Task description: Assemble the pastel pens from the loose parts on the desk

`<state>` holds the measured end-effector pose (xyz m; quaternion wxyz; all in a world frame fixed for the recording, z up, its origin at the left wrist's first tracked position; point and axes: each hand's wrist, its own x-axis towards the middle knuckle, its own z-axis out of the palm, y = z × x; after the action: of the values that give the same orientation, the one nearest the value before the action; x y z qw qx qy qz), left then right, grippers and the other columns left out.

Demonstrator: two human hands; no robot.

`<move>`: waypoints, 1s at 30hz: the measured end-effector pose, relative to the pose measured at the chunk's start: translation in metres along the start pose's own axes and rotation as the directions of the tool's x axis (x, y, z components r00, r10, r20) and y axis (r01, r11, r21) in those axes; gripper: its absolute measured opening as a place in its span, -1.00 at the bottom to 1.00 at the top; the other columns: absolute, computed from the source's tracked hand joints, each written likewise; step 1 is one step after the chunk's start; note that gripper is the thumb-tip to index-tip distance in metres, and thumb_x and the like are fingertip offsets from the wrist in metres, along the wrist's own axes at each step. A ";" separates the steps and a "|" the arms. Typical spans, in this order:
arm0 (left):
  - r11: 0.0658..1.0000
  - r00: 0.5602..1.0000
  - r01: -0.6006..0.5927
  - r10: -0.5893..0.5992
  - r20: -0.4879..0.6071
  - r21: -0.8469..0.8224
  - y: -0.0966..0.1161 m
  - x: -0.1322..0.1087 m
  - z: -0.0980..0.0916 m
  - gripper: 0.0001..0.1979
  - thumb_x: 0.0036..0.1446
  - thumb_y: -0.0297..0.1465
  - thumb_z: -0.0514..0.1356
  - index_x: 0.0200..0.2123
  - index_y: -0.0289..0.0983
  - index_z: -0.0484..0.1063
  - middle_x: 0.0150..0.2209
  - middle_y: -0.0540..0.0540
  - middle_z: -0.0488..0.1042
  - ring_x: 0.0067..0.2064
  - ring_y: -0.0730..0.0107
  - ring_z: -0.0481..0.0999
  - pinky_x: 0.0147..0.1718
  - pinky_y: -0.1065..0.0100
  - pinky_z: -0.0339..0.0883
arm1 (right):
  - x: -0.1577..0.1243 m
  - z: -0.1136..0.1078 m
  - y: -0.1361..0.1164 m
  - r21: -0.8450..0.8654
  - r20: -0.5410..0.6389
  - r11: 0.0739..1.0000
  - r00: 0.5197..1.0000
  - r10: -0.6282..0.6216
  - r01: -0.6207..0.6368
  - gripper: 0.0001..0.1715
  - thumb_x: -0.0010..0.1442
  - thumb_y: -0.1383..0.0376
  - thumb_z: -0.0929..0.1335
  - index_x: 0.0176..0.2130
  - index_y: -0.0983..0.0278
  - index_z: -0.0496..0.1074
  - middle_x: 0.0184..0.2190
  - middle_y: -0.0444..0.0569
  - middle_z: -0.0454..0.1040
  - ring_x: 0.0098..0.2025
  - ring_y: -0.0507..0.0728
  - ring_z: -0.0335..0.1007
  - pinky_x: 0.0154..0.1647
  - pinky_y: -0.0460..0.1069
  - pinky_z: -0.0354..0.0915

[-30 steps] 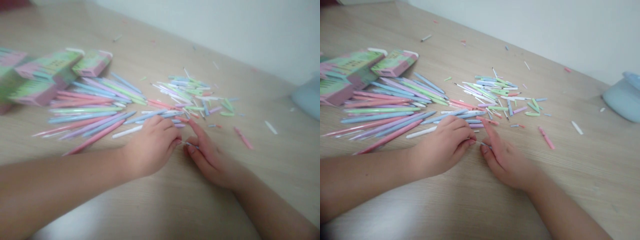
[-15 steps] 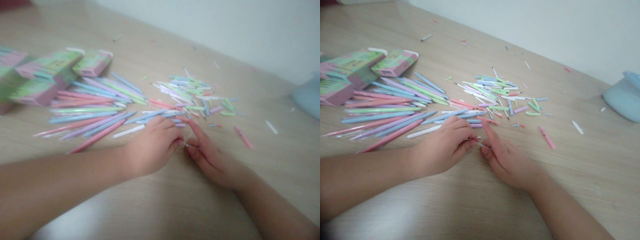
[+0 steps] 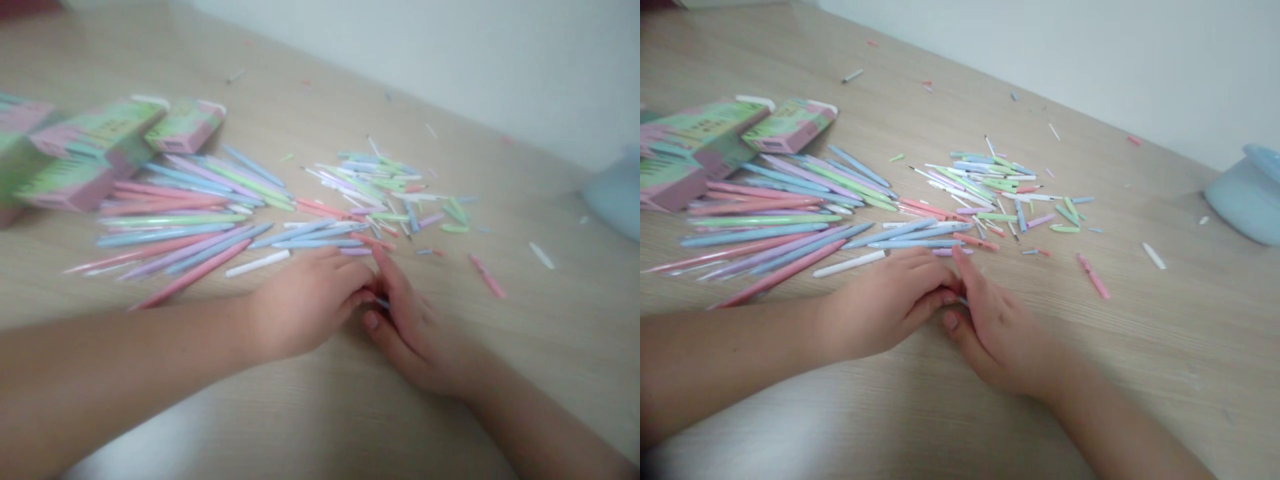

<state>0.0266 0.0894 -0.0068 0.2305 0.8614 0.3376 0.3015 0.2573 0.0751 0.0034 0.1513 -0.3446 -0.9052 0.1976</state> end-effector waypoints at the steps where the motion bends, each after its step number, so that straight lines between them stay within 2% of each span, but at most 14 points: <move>1: 1.000 1.000 0.017 -0.017 0.021 -0.019 0.000 0.000 0.001 -0.88 0.43 -0.46 0.19 -0.12 -0.27 0.56 -0.08 -0.13 0.65 -0.03 0.15 0.59 0.00 0.17 0.42 | 0.000 0.000 0.000 0.010 0.001 1.000 1.000 -0.010 0.010 -0.05 0.55 0.11 0.23 0.60 0.16 -0.43 0.56 0.23 0.03 0.54 0.33 0.06 0.43 0.33 0.28; 5: 0.994 0.996 0.047 -0.040 0.079 -0.095 -0.001 -0.002 0.003 -0.85 0.46 -0.43 0.17 -0.04 -0.24 0.56 -0.03 -0.11 0.66 0.00 0.18 0.63 0.00 0.21 0.44 | 0.000 0.000 -0.002 0.031 0.011 0.999 1.000 -0.027 0.027 0.08 0.52 -0.06 0.26 0.59 0.21 -0.49 0.55 0.32 -0.01 0.55 0.40 0.01 0.43 0.37 0.24; 7: 0.996 0.995 0.009 -0.001 0.098 -0.085 0.000 -0.003 0.002 -0.86 0.42 -0.44 0.21 -0.03 -0.23 0.55 -0.05 -0.11 0.67 -0.01 0.18 0.64 0.01 0.22 0.44 | 0.002 0.000 -0.004 0.023 0.018 1.000 1.000 -0.001 0.000 0.11 0.50 -0.02 0.30 0.59 0.20 -0.50 0.55 0.32 -0.01 0.52 0.41 0.08 0.40 0.36 0.27; 9: 0.998 0.991 -0.038 0.045 0.126 -0.055 0.000 -0.003 0.002 -0.89 0.38 -0.45 0.24 -0.08 -0.23 0.56 -0.13 -0.09 0.67 -0.08 0.19 0.65 -0.03 0.23 0.44 | 0.002 0.001 -0.006 0.022 0.044 0.999 0.999 0.028 -0.029 0.15 0.48 0.03 0.34 0.58 0.17 -0.51 0.52 0.29 0.09 0.47 0.41 0.19 0.37 0.34 0.32; 12: 0.998 0.992 -0.046 0.051 0.114 -0.048 -0.001 -0.004 0.001 -0.87 0.39 -0.45 0.21 -0.10 -0.21 0.58 -0.17 -0.08 0.66 -0.11 0.21 0.65 -0.07 0.25 0.44 | 0.003 0.001 -0.005 0.011 0.012 0.999 0.999 0.040 -0.040 0.18 0.46 -0.03 0.35 0.58 0.17 -0.50 0.44 0.30 0.22 0.37 0.45 0.31 0.31 0.36 0.35; 14: 0.998 0.998 -0.020 0.023 0.053 -0.059 -0.003 -0.004 0.000 -0.81 0.40 -0.45 0.18 -0.04 -0.19 0.59 -0.11 -0.09 0.67 -0.06 0.20 0.65 -0.05 0.25 0.44 | 0.003 -0.002 -0.002 0.006 -0.104 0.998 0.993 0.056 -0.056 0.11 0.46 -0.08 0.33 0.59 0.19 -0.36 0.33 0.29 0.32 0.20 0.42 0.44 0.21 0.33 0.40; 16: 0.997 1.000 0.012 -0.012 0.006 -0.071 -0.005 -0.004 0.000 -0.76 0.40 -0.45 0.15 0.00 -0.18 0.59 -0.06 -0.09 0.67 -0.02 0.21 0.64 -0.01 0.25 0.45 | 0.003 -0.010 0.001 0.007 -0.161 0.997 0.984 0.075 -0.075 -0.11 0.46 -0.07 0.34 0.51 0.19 -0.04 0.16 0.20 0.44 -0.02 0.32 0.50 0.04 0.24 0.46; 18: 0.996 0.999 0.035 -0.035 -0.003 -0.083 -0.005 -0.003 -0.001 -0.73 0.40 -0.48 0.13 0.01 -0.17 0.60 -0.04 -0.08 0.68 0.01 0.22 0.64 0.04 0.24 0.45 | 0.003 -0.021 0.000 -0.042 -0.079 0.997 0.995 0.062 -0.066 -0.36 0.41 -0.05 0.39 0.30 0.18 0.26 -0.01 0.10 0.50 -0.14 0.27 0.49 -0.11 0.17 0.46; 19: 0.996 0.999 0.043 -0.043 0.009 -0.083 -0.004 -0.003 -0.001 -0.72 0.39 -0.50 0.13 0.00 -0.18 0.61 -0.02 -0.08 0.68 0.03 0.22 0.64 0.05 0.24 0.45 | 0.001 -0.027 -0.002 -0.087 -0.005 0.994 0.998 0.060 -0.061 -0.44 0.38 -0.05 0.42 0.19 0.17 0.33 -0.05 0.07 0.51 -0.15 0.28 0.49 -0.14 0.16 0.45; 21: 0.996 0.998 0.053 -0.051 0.026 -0.073 -0.003 -0.003 -0.002 -0.71 0.35 -0.53 0.14 -0.01 -0.18 0.62 -0.01 -0.08 0.68 0.03 0.21 0.65 0.05 0.24 0.46 | -0.003 -0.036 -0.008 -0.194 0.102 0.979 0.992 0.079 -0.058 -0.46 0.33 -0.03 0.47 0.12 0.18 0.35 -0.06 0.07 0.52 -0.13 0.32 0.51 -0.16 0.18 0.45; 25: 0.994 0.997 0.082 -0.082 -0.007 -0.070 -0.003 -0.002 0.000 -0.70 0.38 -0.51 0.13 0.02 -0.18 0.62 -0.02 -0.04 0.70 0.01 0.23 0.67 0.02 0.26 0.47 | -0.017 -0.039 -0.025 -0.297 0.143 0.953 0.983 0.111 -0.064 -0.36 0.28 0.00 0.51 0.18 0.19 0.33 0.03 0.12 0.52 -0.07 0.37 0.55 -0.14 0.23 0.46; 28: 0.992 0.993 0.089 -0.095 -0.066 -0.088 -0.004 -0.003 0.001 -0.71 0.41 -0.48 0.12 0.02 -0.17 0.63 -0.03 -0.01 0.71 -0.01 0.28 0.67 0.03 0.30 0.48 | -0.021 -0.028 -0.038 -0.229 0.280 0.973 0.957 0.074 -0.008 -0.51 0.16 0.10 0.61 -0.04 0.14 0.42 -0.10 -0.02 0.56 -0.19 0.30 0.58 -0.27 0.19 0.48; 30: 0.991 0.992 0.095 -0.102 -0.078 -0.097 -0.005 -0.003 0.001 -0.70 0.41 -0.49 0.13 0.03 -0.17 0.63 -0.07 0.00 0.71 -0.04 0.30 0.68 0.05 0.31 0.49 | -0.018 -0.016 -0.048 -0.182 0.355 0.981 0.935 0.000 0.069 -0.61 0.12 0.21 0.63 -0.19 0.14 0.44 -0.21 -0.11 0.57 -0.28 0.25 0.57 -0.36 0.16 0.47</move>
<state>0.0235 0.0903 -0.0120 0.2708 0.8189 0.3746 0.3404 0.2500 0.0340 0.0368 -0.0438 -0.3004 -0.9383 0.1656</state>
